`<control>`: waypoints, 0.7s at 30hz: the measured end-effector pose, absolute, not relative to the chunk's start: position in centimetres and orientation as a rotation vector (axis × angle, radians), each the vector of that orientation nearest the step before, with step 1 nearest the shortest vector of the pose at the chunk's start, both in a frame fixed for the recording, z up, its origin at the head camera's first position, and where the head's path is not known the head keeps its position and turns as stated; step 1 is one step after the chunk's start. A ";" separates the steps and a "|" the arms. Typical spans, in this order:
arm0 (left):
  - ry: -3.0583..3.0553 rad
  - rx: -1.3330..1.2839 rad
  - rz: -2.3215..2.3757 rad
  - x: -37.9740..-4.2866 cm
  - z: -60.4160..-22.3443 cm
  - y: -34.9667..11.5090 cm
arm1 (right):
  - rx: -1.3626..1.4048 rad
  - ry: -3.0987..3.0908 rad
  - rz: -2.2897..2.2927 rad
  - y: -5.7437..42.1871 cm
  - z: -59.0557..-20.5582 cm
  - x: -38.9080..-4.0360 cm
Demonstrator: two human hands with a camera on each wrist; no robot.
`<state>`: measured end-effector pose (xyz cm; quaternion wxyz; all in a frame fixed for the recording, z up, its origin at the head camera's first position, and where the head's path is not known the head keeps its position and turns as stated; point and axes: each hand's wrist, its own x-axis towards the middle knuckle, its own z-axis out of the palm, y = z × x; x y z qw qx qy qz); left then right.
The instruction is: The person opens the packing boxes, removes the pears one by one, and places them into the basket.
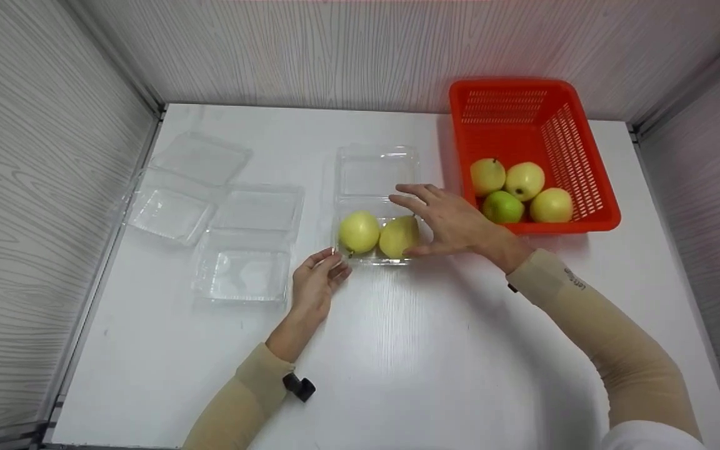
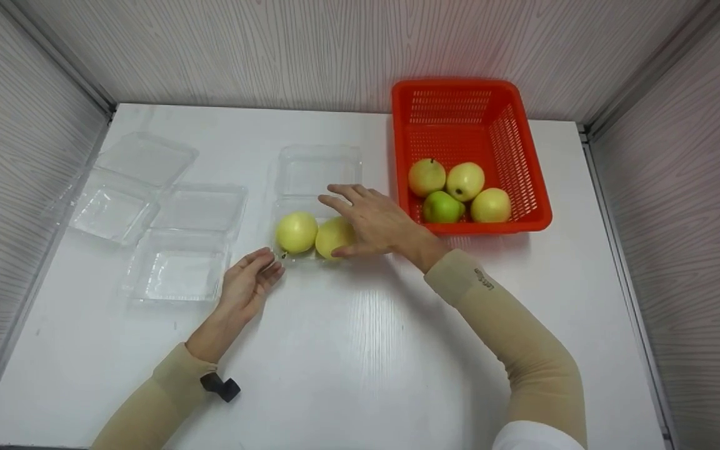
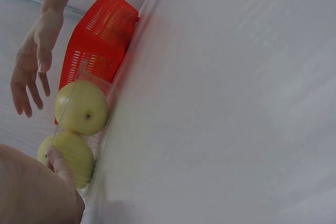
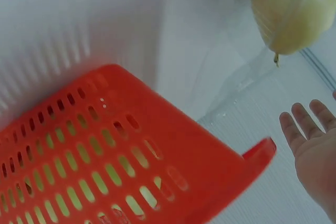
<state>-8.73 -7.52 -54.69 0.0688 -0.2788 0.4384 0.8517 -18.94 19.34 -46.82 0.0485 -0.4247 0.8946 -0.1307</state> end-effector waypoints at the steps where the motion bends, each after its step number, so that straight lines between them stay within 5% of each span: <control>1: 1.319 -0.842 2.565 -8.7 -54.7 -7.5 | -1.287 2.715 -0.388 19.3 -47.1 -18.8; 21: 1.343 -0.801 2.540 -8.7 -54.6 -7.6 | -1.214 2.651 -0.331 18.7 -49.2 -19.0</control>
